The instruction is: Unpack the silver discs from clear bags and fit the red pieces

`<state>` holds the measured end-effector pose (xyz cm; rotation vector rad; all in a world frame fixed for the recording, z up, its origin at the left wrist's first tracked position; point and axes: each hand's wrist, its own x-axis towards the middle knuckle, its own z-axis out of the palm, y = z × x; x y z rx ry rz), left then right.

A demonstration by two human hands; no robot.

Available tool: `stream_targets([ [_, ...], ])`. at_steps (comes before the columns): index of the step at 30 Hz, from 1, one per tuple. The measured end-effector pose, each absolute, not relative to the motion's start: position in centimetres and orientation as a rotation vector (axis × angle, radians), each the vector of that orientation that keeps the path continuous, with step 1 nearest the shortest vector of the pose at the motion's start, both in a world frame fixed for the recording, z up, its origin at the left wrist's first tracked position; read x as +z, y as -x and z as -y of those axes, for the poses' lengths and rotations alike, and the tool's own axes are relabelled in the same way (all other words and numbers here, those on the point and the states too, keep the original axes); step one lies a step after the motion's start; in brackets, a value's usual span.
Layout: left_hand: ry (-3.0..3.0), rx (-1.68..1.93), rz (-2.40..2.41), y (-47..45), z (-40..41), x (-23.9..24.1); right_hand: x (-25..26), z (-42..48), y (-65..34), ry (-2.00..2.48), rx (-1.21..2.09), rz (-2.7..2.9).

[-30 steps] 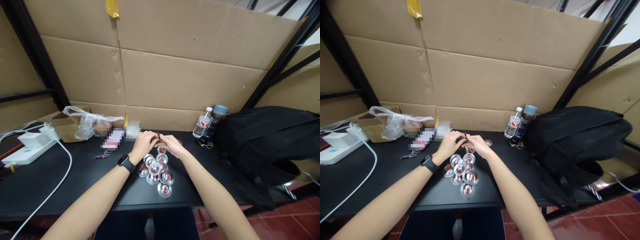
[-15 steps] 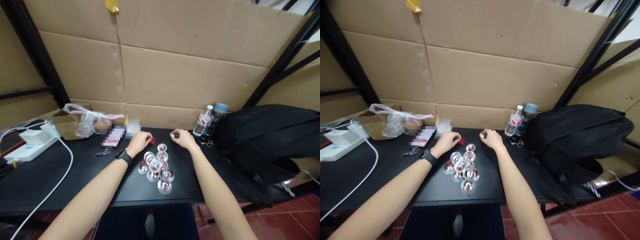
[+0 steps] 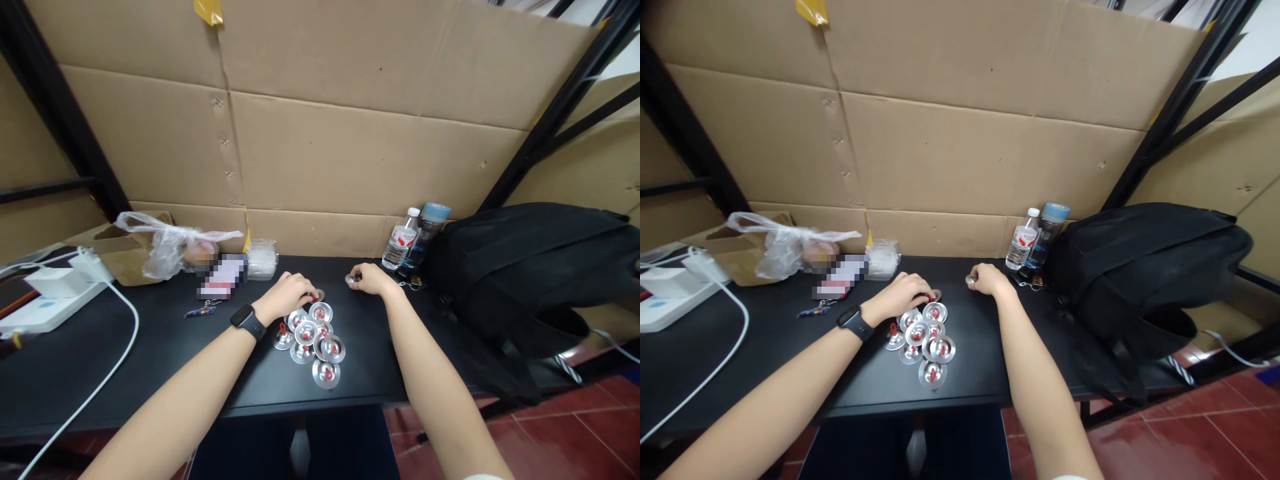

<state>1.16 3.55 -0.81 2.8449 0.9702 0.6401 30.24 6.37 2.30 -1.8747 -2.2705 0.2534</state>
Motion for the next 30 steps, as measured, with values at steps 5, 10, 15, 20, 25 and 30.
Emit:
stream_targets([
  [5,-2.85,0.639,-1.089,-1.5,-3.6,-0.6,2.7,-5.8,-28.5,1.557,0.332,2.272],
  [10,-2.84,0.689,-1.188,-1.8,-3.8,-0.6,1.7,-5.1,-25.3,1.185,0.717,2.277],
  [15,-2.831,0.642,-1.094,-1.4,-3.9,-0.4,0.6,-4.8,-23.4,1.079,0.778,2.278],
  [20,-2.837,0.641,-1.11,-1.6,-3.7,-0.9,0.2,-4.9,-23.1,1.03,0.98,2.225],
  [25,-2.812,0.68,-1.108,-1.7,-3.8,-0.8,0.4,-4.7,-22.7,0.986,1.123,2.064],
  [30,-2.669,0.868,-1.119,-1.6,-4.3,-0.4,0.8,-4.5,-22.2,0.903,1.192,1.927],
])
